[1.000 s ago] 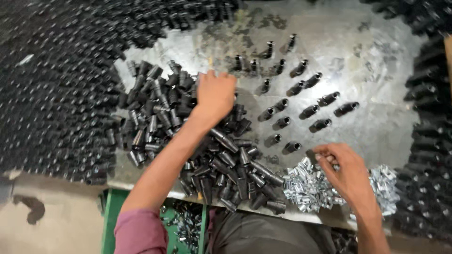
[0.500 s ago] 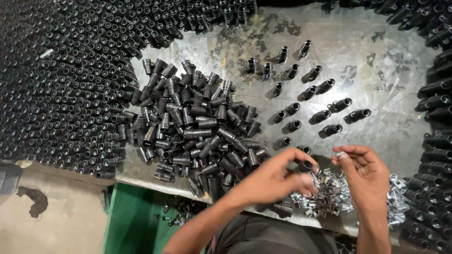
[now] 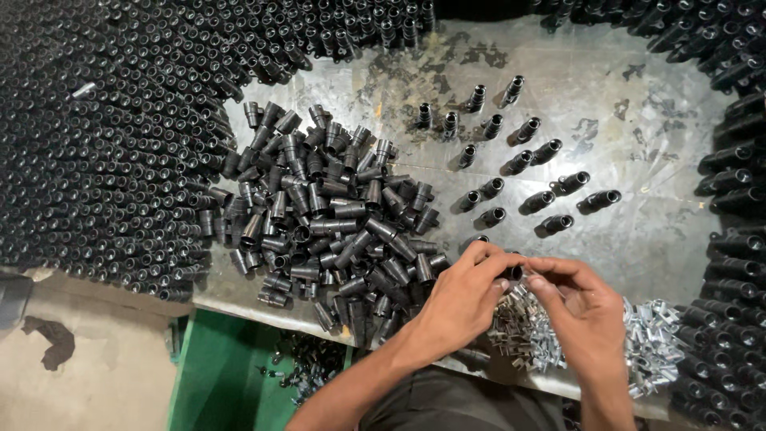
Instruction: The person repeatedly picks up small black cylindrical metal parts and silver metal clips from piles on a metal workbench. They insert the clips into the cylinders by hand and place the assembled units into a separate area on the table. The process is continuous and repetitive throughout the clip.
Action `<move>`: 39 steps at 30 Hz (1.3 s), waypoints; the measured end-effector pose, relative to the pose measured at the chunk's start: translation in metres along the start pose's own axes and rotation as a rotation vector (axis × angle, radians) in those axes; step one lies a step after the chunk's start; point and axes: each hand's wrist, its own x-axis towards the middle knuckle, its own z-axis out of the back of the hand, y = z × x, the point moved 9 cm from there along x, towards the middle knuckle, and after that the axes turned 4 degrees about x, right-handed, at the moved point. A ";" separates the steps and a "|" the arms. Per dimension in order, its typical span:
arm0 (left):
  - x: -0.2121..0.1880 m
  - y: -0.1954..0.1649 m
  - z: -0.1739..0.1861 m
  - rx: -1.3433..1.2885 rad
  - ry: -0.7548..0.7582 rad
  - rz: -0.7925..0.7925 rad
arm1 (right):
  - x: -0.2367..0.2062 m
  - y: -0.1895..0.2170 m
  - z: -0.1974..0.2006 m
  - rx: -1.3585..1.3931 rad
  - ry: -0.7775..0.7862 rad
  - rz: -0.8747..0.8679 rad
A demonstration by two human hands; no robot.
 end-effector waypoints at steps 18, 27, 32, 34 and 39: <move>-0.021 -0.003 0.020 -0.044 -0.175 -0.108 | -0.048 0.084 -0.077 -0.849 0.063 0.591; 0.013 0.022 0.078 0.477 -0.300 -0.173 | -0.010 0.032 -0.012 -1.061 0.039 0.268; 0.112 0.058 0.096 0.648 -0.214 -0.143 | 0.014 0.000 -0.009 -1.073 0.087 0.095; 0.127 0.073 0.093 0.724 -0.131 -0.099 | 0.014 0.000 -0.006 -1.032 0.071 0.091; 0.099 0.077 0.088 0.934 -0.188 -0.191 | 0.011 0.009 0.009 -0.996 0.014 0.167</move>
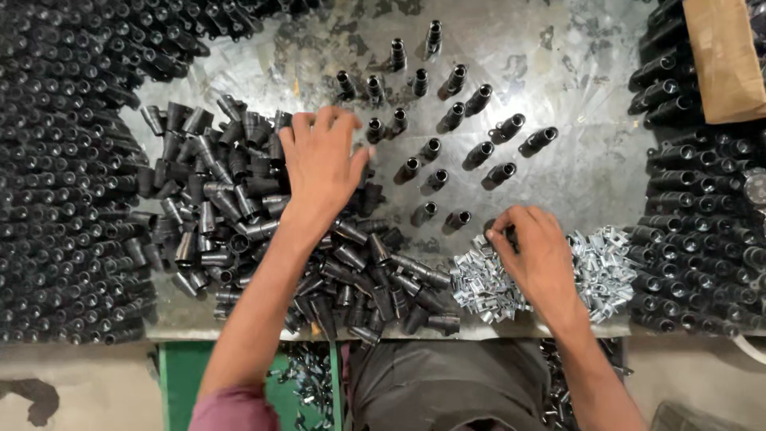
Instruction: The person repeatedly picks up small black cylindrical metal parts and silver metal clips from piles on a metal workbench. They insert the clips into the cylinders by hand and place the assembled units into a separate area on the table. The process is continuous and repetitive throughout the clip.
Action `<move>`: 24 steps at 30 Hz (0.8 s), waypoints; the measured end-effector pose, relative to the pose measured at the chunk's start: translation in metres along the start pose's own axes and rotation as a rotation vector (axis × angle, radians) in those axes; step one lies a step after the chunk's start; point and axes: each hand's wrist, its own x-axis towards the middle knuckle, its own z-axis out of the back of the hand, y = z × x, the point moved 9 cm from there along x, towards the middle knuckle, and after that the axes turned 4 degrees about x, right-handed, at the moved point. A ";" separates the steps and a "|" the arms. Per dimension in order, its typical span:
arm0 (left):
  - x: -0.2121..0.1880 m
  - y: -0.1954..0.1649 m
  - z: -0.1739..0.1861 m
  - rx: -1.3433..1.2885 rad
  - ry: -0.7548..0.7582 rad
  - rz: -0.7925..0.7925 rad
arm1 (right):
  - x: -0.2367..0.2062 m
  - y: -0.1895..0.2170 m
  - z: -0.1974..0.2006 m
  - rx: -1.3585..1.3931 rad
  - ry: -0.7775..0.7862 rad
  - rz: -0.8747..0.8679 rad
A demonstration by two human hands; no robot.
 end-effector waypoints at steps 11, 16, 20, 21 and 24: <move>-0.077 -0.049 0.020 -1.070 0.301 0.423 | -0.012 -0.019 -0.009 0.874 0.011 -0.168; -0.103 -0.089 0.014 -0.976 0.227 0.348 | -0.018 0.017 -0.025 0.936 0.102 -0.154; -0.107 -0.099 0.019 -0.810 0.122 0.263 | -0.018 0.043 -0.012 0.720 0.079 -0.126; -0.107 -0.100 0.021 -0.816 0.111 0.244 | -0.017 0.052 -0.004 0.614 0.045 -0.062; -0.109 -0.101 0.025 -0.811 0.093 0.221 | -0.018 0.069 0.012 0.454 -0.029 0.040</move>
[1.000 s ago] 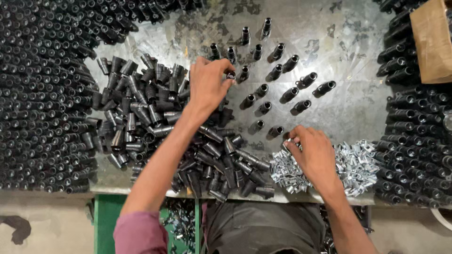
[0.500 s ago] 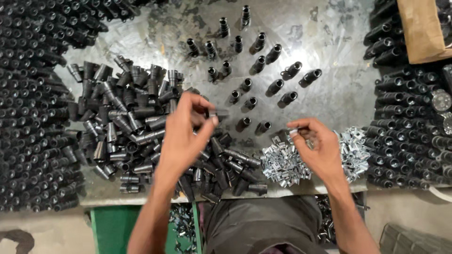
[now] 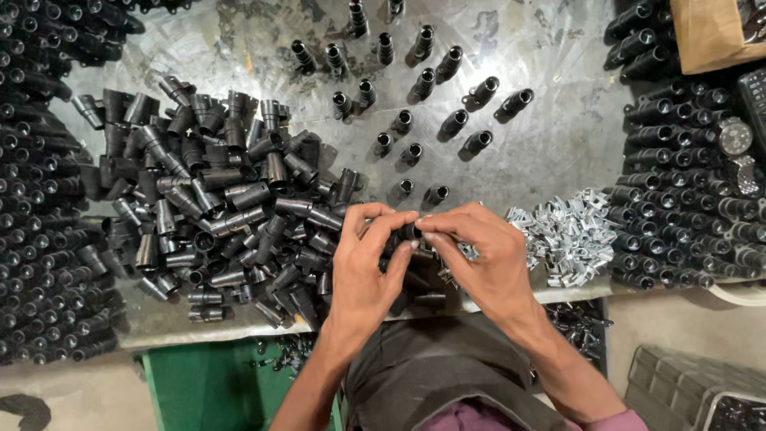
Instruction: The person repeatedly picks up small black cylindrical metal parts and silver metal clips from piles on a metal workbench. They insert the clips into the cylinders by hand and place the assembled units into a separate area on the table. The process is continuous and repetitive throughout the clip.
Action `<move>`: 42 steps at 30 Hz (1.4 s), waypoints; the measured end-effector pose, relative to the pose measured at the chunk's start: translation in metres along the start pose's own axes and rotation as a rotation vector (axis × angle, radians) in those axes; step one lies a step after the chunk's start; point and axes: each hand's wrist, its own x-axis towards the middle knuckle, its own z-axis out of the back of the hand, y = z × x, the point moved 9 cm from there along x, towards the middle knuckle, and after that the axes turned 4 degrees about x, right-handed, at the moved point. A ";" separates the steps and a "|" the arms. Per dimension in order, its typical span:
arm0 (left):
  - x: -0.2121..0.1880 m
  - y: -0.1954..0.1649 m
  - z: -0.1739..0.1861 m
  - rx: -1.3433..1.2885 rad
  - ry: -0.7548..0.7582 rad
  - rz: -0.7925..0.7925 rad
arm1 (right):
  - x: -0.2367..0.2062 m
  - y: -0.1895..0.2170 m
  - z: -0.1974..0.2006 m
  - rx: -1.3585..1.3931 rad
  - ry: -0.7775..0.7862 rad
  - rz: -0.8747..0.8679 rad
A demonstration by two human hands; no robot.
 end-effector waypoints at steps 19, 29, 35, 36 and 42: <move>0.104 -0.032 -0.018 0.586 0.012 -0.400 | 0.009 -0.054 0.033 -0.341 -0.011 -0.015; 0.125 0.014 -0.015 0.831 0.108 -0.265 | 0.015 -0.061 0.001 -0.491 0.132 0.030; 0.090 0.031 0.002 1.133 0.217 -0.151 | 0.011 -0.069 0.009 -0.159 0.136 -0.055; 0.086 0.025 0.003 1.051 0.234 -0.161 | 0.009 -0.071 0.011 -0.121 0.118 -0.086; 0.036 0.008 0.016 0.031 0.269 0.099 | -0.009 -0.068 0.002 0.466 0.087 -0.194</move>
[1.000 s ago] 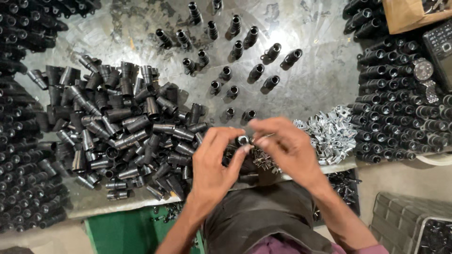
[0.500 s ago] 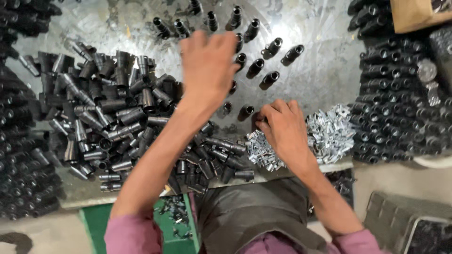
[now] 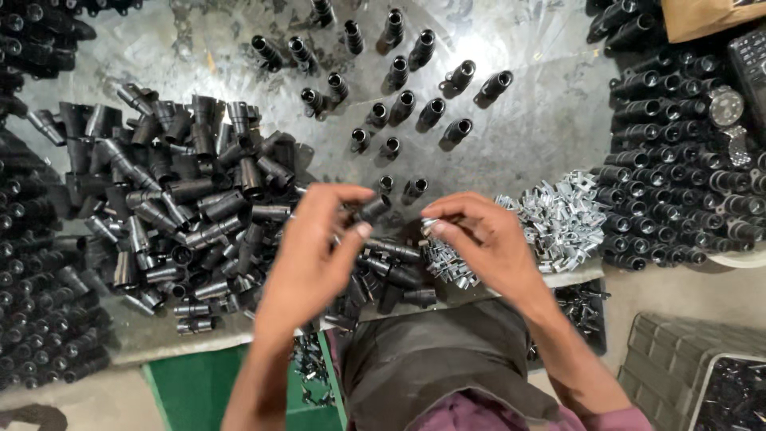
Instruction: The person repeatedly picks up small black cylindrical metal parts and silver metal clips from piles on a metal workbench. They insert the clips into the cylinders by hand and place the assembled units into a separate area on the table. The process is continuous and repetitive throughout the clip.
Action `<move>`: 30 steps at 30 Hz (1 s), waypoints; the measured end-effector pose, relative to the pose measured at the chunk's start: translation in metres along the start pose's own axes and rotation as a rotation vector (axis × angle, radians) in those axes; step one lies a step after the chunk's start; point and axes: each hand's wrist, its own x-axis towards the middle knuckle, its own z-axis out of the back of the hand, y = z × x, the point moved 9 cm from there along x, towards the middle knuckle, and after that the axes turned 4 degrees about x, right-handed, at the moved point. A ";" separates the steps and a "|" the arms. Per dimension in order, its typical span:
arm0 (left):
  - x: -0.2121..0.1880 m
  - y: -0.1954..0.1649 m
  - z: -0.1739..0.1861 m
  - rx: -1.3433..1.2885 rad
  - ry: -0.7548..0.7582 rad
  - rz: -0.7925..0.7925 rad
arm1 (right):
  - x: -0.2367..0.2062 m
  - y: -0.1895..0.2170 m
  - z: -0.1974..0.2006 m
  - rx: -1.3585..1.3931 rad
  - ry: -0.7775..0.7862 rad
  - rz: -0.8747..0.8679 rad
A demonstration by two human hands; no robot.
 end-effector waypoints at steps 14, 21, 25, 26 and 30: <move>-0.029 -0.013 -0.035 0.026 -0.237 -0.144 | -0.014 0.064 -0.025 -0.537 -0.147 0.315; -0.037 -0.026 -0.058 -0.198 -0.231 -0.168 | -0.027 0.060 -0.004 -0.580 -0.122 0.321; -0.020 0.000 -0.049 -0.057 -0.246 0.012 | -0.011 0.047 0.045 -0.652 -0.251 0.203; -0.013 0.012 -0.045 -0.041 -0.245 0.065 | 0.001 0.041 0.055 -0.628 -0.279 0.206; 0.013 0.024 -0.055 -0.028 -0.247 -0.024 | 0.039 0.006 0.064 -0.656 -0.201 0.150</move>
